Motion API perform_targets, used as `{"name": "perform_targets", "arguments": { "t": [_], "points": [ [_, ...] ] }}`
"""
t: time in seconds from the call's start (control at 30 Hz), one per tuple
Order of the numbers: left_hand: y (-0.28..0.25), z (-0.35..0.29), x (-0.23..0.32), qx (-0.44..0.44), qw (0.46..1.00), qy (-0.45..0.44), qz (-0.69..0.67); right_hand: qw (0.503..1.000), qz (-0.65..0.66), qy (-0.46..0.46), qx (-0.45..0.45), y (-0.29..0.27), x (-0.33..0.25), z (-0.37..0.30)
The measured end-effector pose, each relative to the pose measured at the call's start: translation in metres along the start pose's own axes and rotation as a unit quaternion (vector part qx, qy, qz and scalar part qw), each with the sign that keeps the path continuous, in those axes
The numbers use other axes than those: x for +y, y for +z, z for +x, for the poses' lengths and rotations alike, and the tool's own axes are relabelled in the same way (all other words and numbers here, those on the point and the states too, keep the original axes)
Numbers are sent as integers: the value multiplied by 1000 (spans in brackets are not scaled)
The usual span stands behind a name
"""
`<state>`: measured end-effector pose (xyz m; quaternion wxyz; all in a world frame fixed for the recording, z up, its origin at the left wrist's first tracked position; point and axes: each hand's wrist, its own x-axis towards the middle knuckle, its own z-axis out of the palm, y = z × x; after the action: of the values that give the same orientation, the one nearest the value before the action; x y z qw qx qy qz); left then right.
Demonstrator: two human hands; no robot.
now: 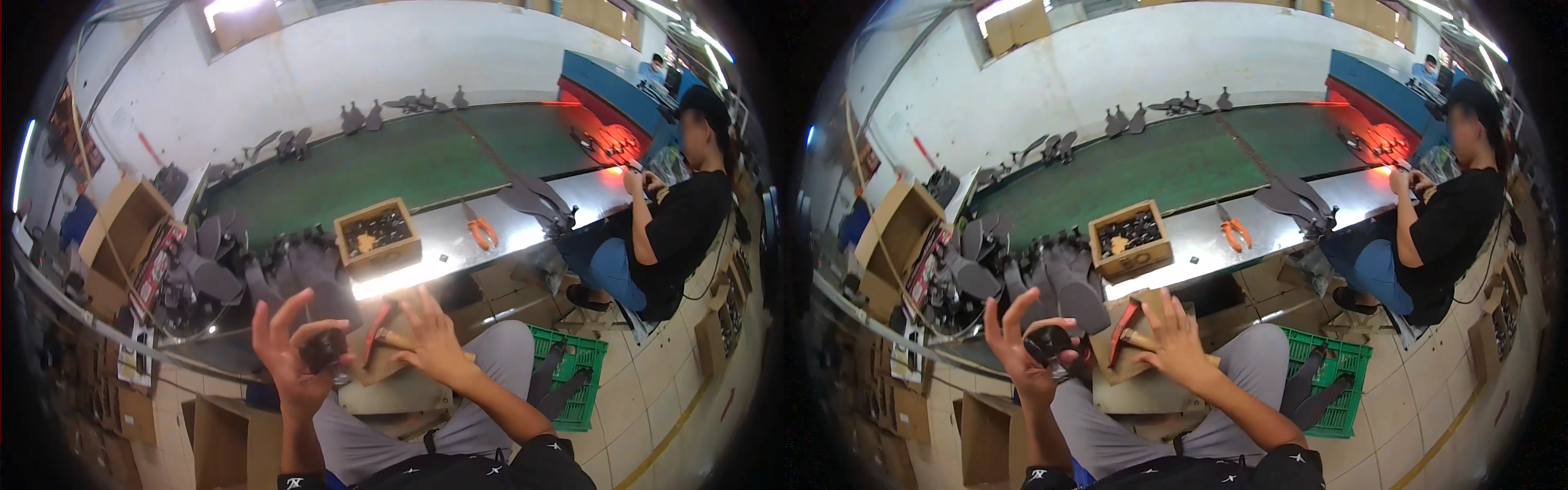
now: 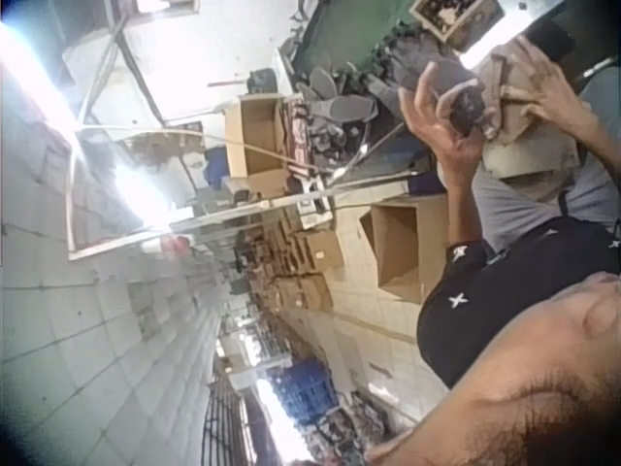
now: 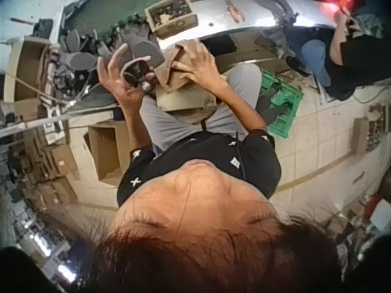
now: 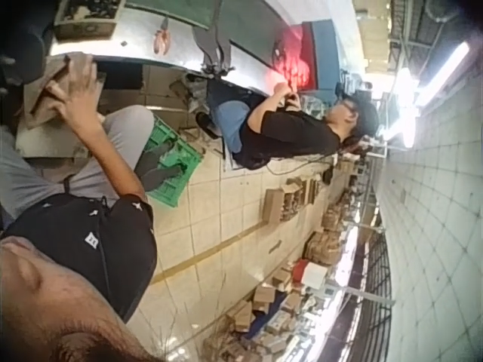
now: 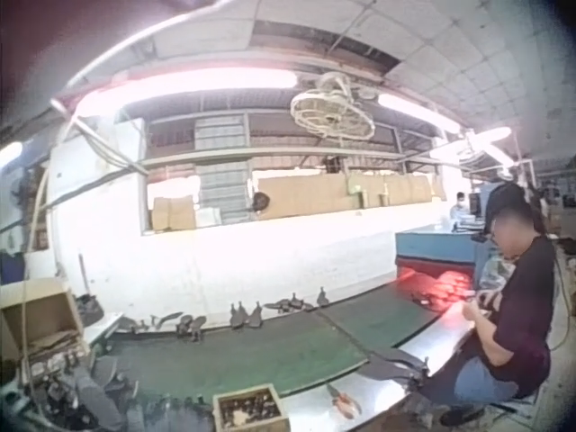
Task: Manually assemble and secure heel components to shoe outsoles using nails, a hammer, and pliers.
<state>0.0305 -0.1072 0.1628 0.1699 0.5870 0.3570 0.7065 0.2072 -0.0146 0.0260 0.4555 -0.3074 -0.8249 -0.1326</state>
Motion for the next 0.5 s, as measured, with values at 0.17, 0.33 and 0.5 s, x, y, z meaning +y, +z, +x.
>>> {"name": "perform_targets", "arguments": {
  "t": [0.17, 0.33, 0.5],
  "points": [
    [-17, -14, -11, 38, 981, 13, 187, 898, 55, 244, -362, -52, -2, -31],
    [7, -20, -85, -119, 964, -131, 199, 925, 108, 276, -237, -96, 23, -99],
    [60, -13, -148, 10, 951, -53, 304, 850, 167, 470, -170, -169, -19, -135]
  ]
}}
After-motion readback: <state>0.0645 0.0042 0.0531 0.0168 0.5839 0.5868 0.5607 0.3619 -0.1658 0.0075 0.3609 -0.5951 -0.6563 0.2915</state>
